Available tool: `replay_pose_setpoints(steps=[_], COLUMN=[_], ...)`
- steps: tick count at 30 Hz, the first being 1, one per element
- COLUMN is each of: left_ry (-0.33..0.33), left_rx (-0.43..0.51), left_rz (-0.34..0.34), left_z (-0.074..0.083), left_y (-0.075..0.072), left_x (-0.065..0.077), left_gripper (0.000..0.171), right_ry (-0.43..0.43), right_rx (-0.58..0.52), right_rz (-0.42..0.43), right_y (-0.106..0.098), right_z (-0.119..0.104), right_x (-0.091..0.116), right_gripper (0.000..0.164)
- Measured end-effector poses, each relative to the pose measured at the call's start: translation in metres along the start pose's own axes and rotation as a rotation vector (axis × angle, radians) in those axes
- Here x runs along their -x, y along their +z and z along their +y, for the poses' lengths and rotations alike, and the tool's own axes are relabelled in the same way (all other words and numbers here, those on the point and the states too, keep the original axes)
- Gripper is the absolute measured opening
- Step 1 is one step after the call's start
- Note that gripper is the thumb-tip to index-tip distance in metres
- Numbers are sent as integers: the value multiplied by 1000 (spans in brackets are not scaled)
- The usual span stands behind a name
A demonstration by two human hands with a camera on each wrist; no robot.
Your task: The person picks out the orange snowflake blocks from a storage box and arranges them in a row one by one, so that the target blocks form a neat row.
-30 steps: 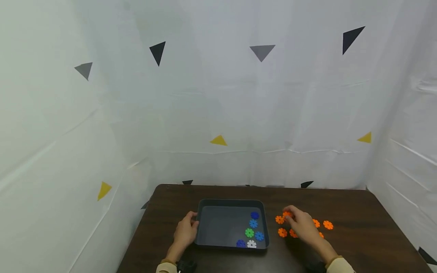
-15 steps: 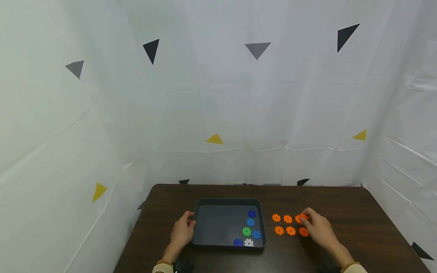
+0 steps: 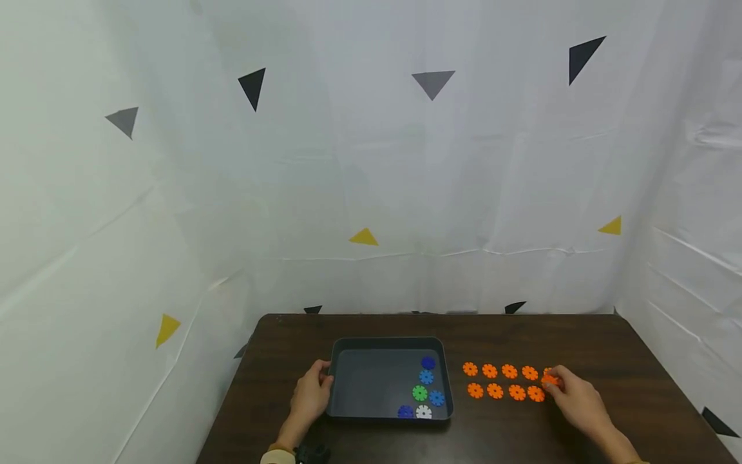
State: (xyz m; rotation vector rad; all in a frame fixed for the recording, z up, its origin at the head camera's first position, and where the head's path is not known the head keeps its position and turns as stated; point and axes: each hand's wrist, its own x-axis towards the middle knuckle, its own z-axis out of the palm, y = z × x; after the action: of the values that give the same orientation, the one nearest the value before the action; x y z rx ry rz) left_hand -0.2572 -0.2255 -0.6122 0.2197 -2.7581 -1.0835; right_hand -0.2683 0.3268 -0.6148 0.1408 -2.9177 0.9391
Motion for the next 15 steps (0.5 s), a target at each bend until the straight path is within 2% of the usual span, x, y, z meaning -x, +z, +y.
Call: replay_pose_setpoints(steps=[7,15], left_ry=[5,9], left_rx=[-5,2], left_rz=[13,-1], left_z=[1,-2], left_y=[-1,0], left_x=[-1,-2], left_gripper=[31,32], right_ry=[37,33], right_rx=[19,77], right_rz=[-23,-27], right_y=[-7,-5], right_z=[13,20], right_x=[3,0], right_gripper=[32,30])
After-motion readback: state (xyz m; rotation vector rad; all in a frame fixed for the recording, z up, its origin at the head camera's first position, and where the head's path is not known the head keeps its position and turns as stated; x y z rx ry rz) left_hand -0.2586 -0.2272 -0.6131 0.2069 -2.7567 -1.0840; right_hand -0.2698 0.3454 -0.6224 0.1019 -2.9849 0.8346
